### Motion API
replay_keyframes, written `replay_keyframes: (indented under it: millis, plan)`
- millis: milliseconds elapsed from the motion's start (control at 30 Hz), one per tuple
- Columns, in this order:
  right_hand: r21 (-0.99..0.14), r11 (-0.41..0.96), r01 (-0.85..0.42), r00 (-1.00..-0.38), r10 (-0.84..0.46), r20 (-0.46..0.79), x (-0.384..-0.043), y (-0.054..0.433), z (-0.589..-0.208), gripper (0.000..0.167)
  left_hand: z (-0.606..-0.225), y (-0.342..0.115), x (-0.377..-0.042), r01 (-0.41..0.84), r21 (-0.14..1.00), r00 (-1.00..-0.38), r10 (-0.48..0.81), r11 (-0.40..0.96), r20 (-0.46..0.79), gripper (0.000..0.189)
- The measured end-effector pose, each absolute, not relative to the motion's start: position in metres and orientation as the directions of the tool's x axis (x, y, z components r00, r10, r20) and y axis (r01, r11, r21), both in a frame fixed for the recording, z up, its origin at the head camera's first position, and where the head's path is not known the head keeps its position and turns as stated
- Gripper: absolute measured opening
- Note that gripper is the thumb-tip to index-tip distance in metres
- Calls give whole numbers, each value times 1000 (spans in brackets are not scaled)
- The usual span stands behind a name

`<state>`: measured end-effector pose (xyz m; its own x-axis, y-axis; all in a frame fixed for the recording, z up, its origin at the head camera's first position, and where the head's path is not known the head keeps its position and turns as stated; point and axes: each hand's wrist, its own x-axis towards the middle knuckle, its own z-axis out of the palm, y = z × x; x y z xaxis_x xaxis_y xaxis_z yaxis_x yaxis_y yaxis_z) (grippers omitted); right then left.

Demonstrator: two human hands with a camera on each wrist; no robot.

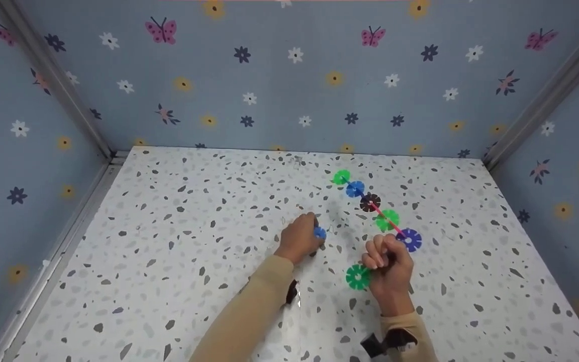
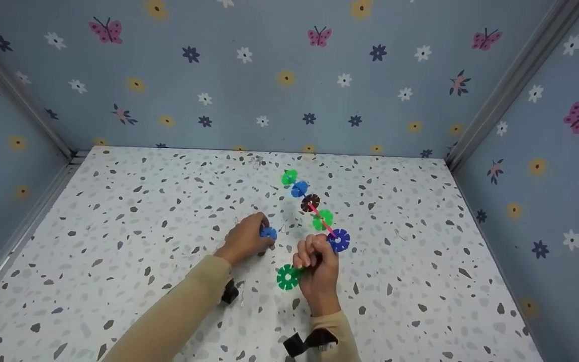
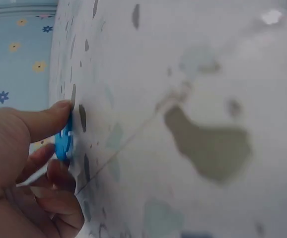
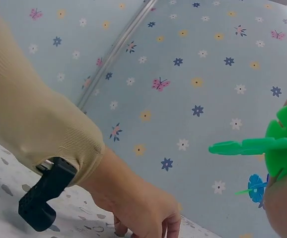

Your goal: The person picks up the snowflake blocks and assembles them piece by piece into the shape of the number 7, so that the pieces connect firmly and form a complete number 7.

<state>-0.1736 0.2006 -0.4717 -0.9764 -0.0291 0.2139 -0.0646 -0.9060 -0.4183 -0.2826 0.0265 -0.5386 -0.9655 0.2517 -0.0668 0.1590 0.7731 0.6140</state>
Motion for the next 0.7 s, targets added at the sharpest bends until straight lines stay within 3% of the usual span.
replay_keyframes:
  millis: [200,300,467,567,700]
  plan:
    - [-416,-907,-67,-974,-30,223,-176,200,-472,31,-532,15,-261,180,748,-945,325,639,-49,25]
    - [-410,-910,-64,-974,-32,223,-177,201,-471,31,-524,12,-245,142,874,-929,368,464,-44,12]
    - [-396,-916,-68,-976,-22,218,-177,203,-470,32,-510,7,-211,80,983,-897,441,166,-1,16]
    - [-386,-919,-85,-977,2,212,-178,204,-470,31,-504,4,-192,140,983,-891,449,119,73,16]
    - [-373,-921,-112,-983,47,177,-179,204,-469,33,-503,4,-171,340,927,-865,440,161,241,15]
